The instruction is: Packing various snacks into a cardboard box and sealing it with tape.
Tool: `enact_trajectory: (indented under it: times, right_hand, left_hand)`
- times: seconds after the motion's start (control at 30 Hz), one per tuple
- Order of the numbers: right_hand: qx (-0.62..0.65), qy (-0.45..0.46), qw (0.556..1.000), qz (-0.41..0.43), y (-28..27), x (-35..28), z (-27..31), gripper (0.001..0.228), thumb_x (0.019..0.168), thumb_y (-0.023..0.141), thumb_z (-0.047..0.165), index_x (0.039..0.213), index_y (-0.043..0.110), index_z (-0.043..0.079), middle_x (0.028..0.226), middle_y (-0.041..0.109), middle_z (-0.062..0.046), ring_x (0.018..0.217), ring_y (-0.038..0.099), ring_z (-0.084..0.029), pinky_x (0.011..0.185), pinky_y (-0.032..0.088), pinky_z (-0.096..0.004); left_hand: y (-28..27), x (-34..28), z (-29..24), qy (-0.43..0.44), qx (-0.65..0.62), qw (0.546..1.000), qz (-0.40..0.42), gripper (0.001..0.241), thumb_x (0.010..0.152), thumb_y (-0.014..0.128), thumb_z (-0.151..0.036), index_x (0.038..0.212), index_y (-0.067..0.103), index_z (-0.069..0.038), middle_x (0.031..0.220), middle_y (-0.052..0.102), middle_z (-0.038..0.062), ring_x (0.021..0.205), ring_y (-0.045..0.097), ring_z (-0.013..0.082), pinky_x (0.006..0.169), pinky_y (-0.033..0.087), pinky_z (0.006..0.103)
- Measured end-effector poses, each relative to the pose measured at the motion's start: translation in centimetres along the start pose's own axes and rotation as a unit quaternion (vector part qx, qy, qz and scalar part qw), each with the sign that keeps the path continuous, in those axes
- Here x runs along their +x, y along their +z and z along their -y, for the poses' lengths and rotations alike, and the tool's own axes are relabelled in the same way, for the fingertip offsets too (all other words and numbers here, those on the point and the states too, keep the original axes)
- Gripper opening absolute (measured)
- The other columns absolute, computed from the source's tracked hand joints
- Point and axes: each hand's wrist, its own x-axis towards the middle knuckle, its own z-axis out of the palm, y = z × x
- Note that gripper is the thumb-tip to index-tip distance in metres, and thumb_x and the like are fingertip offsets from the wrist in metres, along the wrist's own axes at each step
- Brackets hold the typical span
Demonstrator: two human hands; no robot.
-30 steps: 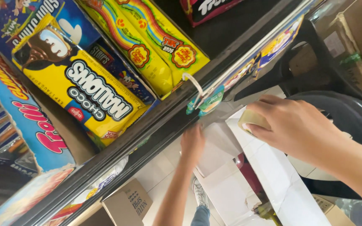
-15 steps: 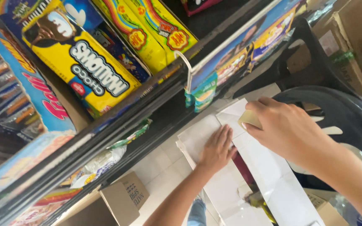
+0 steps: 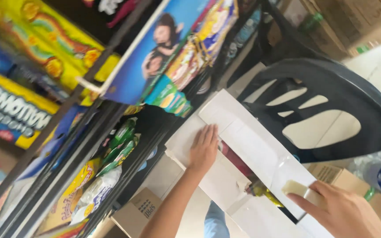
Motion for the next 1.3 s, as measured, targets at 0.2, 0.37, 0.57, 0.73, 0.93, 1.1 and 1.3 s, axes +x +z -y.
enact_trajectory:
  times: [0.2, 0.37, 0.57, 0.73, 0.93, 1.1, 1.3]
  right_hand:
    - [0.023, 0.043, 0.999, -0.011, 11.0, -2.2, -9.6, 0.048, 0.080, 0.070, 0.066, 0.094, 0.079, 0.021, 0.081, 0.077, 0.002, 0.071, 0.079, -0.012, 0.076, 0.064, -0.023]
    - [0.045, 0.097, 0.994, -0.015, 19.0, -4.0, -16.8, 0.038, 0.083, 0.070, 0.057, 0.084, 0.082, 0.021, 0.078, 0.078, 0.004, 0.078, 0.077, -0.009, 0.090, 0.060, -0.023]
    - [0.088, 0.084, 0.993, -0.007, 26.1, -6.4, -20.8, 0.032, 0.088, 0.065, 0.054, 0.091, 0.083, 0.026, 0.079, 0.082, 0.013, 0.079, 0.073, -0.003, 0.098, 0.052, -0.023]
    - [-0.002, 0.051, 0.997, 0.060, 34.6, -6.4, -26.2, 0.036, 0.093, 0.057, 0.055, 0.111, 0.079, 0.034, 0.087, 0.080, 0.015, 0.078, 0.073, 0.001, 0.086, 0.052, -0.017]
    - [0.107, -0.045, 0.985, -0.125, 37.9, -6.1, -25.7, 0.046, 0.083, 0.060, 0.055, 0.113, 0.082, 0.028, 0.090, 0.081, 0.003, 0.080, 0.074, -0.014, 0.081, 0.055, -0.030]
    - [0.143, 0.159, 0.977, 0.012, 31.7, -5.6, -19.7, 0.047, 0.085, 0.062, 0.064, 0.100, 0.083, 0.025, 0.085, 0.083, -0.002, 0.087, 0.078, -0.021, 0.084, 0.063, -0.033]
    - [0.148, 0.174, 0.971, -0.070, 29.2, -6.6, -17.5, 0.047, 0.083, 0.064, 0.062, 0.088, 0.082, 0.018, 0.084, 0.078, -0.006, 0.084, 0.074, -0.028, 0.078, 0.062, -0.037]
  left_hand:
    - [-1.4, -0.2, -0.3, -0.001, 0.007, 1.000, 0.024, 0.059, 0.099, 0.060, -0.023, 0.151, 0.043, 0.001, 0.153, 0.048, 0.017, 0.143, 0.046, 0.0321, 0.118, 0.038, 0.0426]
    - [-1.4, -0.9, -0.2, 0.004, 0.025, 0.998, 0.057, 0.061, 0.102, 0.057, -0.022, 0.156, 0.039, 0.000, 0.160, 0.043, 0.016, 0.148, 0.041, 0.0310, 0.121, 0.035, 0.0411]
    - [-2.0, -1.0, -1.0, -0.011, 0.055, 0.994, 0.099, 0.067, 0.101, 0.055, -0.027, 0.158, 0.032, -0.001, 0.164, 0.033, 0.018, 0.150, 0.035, 0.0317, 0.121, 0.030, 0.0439]
    - [-1.5, -1.5, -1.5, -0.019, 0.083, 0.993, 0.077, 0.070, 0.101, 0.058, -0.029, 0.159, 0.030, 0.000, 0.156, 0.041, 0.020, 0.148, 0.038, 0.0355, 0.121, 0.034, 0.0460]
    - [-1.0, -2.1, -2.5, -0.031, 0.120, 0.992, 0.036, 0.065, 0.103, 0.061, -0.027, 0.158, 0.036, -0.002, 0.135, 0.047, 0.017, 0.132, 0.048, 0.0367, 0.116, 0.042, 0.0466]
    - [-2.1, -1.8, -2.7, -0.044, 0.082, 0.994, 0.054, 0.062, 0.102, 0.060, -0.025, 0.157, 0.040, -0.002, 0.136, 0.048, 0.018, 0.131, 0.049, 0.0370, 0.109, 0.045, 0.0453]
    - [-2.6, -3.4, -3.7, -0.132, -0.051, 0.989, 0.036, 0.045, 0.104, 0.056, -0.016, 0.147, 0.050, -0.006, 0.151, 0.048, 0.016, 0.140, 0.047, 0.0360, 0.110, 0.047, 0.0437]
